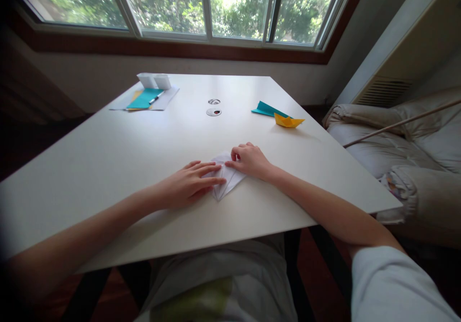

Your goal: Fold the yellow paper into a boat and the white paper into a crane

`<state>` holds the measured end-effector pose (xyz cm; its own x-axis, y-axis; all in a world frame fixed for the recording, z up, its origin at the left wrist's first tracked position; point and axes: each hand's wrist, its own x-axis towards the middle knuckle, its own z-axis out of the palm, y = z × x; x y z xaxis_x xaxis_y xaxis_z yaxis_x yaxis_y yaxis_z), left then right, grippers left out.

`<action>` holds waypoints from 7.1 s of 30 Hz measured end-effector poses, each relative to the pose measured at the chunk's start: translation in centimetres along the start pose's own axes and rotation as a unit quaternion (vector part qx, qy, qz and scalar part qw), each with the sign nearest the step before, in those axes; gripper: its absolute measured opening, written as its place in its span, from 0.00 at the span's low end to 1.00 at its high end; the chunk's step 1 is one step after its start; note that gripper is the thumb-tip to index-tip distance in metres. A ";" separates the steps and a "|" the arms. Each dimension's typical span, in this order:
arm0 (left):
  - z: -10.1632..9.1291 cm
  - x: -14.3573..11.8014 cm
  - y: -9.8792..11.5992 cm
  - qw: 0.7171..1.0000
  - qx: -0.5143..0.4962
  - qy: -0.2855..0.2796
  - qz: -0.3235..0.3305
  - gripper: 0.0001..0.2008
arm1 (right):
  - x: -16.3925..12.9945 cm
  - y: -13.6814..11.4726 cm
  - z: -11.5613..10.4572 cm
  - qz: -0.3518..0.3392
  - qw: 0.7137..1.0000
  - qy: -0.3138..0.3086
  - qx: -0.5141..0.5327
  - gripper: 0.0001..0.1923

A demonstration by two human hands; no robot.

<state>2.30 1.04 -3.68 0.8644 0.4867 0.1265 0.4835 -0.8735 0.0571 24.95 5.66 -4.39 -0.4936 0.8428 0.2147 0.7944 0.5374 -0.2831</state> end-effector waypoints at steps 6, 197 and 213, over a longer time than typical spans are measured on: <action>-0.1 0.0 0.0 1.000 0.014 -0.011 0.004 0.20 | 0.2 0.3 0.0 -0.003 1.000 -0.008 -0.008 0.14; 0.1 1.0 -2.5 0.922 -0.165 0.067 -0.344 0.14 | 0.8 1.5 -1.0 0.043 0.965 -0.024 0.258 0.10; 0.2 0.6 -2.5 0.928 -0.180 0.095 -0.311 0.08 | 0.6 1.1 -1.2 0.010 0.957 -0.018 0.289 0.09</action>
<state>1.65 3.56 -3.93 0.3767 0.9173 0.1286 0.7736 -0.3879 0.5011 25.95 6.74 -3.44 -0.5006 0.8477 0.1753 0.4806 0.4406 -0.7582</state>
